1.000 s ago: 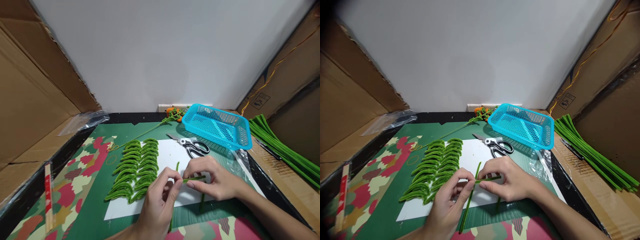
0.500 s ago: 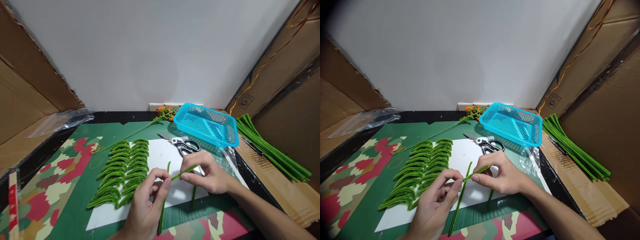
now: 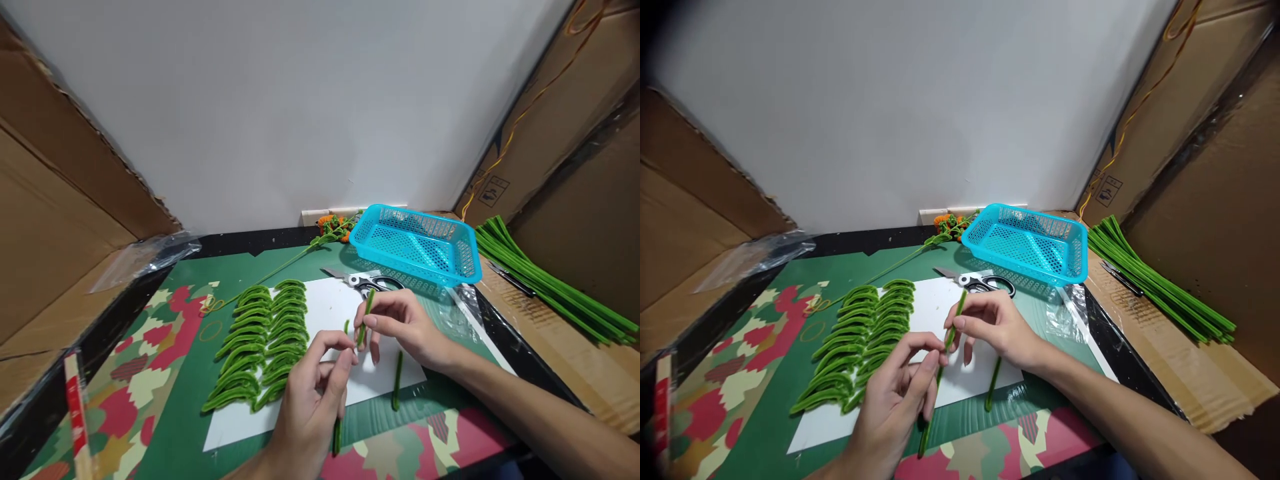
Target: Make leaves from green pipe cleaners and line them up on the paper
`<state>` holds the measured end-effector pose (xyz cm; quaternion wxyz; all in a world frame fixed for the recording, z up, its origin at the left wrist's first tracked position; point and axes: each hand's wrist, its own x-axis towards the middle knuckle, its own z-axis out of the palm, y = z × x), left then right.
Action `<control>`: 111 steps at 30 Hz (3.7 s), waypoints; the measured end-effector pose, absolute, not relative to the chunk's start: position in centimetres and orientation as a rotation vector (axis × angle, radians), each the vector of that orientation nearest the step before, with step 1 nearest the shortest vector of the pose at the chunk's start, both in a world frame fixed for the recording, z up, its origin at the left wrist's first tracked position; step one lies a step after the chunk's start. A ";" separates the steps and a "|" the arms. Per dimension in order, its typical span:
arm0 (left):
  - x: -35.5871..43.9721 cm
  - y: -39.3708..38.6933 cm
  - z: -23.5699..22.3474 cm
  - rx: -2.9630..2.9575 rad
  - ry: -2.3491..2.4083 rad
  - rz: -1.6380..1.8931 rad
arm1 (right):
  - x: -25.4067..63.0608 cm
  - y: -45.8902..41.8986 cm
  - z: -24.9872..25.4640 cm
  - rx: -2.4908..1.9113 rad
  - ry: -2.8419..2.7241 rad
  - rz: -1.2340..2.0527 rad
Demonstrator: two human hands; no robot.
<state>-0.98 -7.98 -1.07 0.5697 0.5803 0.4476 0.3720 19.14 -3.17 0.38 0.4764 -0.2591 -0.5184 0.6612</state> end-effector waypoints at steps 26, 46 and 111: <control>-0.9 -8.2 -0.3 1.607 0.981 0.756 | 20.3 -3.2 0.0 -0.611 -1.442 1.811; -1.3 -7.9 0.0 1.468 0.944 0.743 | 20.4 -2.9 0.6 -0.525 -1.510 1.705; -0.4 -7.7 0.1 1.058 0.822 0.767 | 20.6 -3.7 0.4 -0.657 -2.104 0.638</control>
